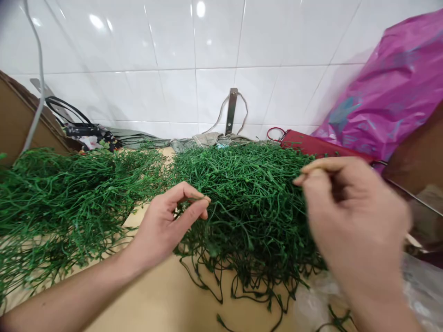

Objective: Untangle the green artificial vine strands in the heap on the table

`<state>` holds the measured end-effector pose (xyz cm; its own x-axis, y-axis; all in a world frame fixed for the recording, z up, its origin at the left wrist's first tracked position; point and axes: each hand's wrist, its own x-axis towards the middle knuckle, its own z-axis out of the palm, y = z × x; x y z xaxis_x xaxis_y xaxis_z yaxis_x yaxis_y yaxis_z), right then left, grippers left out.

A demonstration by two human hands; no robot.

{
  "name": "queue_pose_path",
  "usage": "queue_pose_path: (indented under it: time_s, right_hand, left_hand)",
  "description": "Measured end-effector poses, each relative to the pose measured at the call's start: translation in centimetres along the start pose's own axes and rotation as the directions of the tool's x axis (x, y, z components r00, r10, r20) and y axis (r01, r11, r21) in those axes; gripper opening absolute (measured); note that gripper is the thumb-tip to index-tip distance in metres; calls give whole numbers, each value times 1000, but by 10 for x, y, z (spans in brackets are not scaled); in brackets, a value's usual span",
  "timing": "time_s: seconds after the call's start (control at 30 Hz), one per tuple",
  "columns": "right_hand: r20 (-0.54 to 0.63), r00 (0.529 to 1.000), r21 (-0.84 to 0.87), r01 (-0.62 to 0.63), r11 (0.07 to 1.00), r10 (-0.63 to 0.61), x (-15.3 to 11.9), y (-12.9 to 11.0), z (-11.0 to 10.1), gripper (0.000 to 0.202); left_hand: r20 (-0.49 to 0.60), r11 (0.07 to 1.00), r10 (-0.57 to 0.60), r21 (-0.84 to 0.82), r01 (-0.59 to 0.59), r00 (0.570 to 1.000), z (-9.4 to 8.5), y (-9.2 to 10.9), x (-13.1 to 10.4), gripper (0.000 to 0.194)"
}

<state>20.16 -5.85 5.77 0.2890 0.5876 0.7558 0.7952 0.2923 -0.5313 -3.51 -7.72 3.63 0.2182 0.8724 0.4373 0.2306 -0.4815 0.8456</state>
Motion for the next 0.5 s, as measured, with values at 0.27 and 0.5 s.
queue_pose_path:
  time_s: [0.27, 0.5]
  right_hand:
    - [269, 892, 198, 318, 927, -364, -38, -24, 23, 27]
    - [715, 693, 440, -347, 828, -90, -50, -37, 28, 21]
  left_hand:
    - [-47, 993, -92, -75, 89, 995, 5, -21, 10, 10]
    - [20, 991, -32, -127, 34, 999, 7, -20, 8, 9]
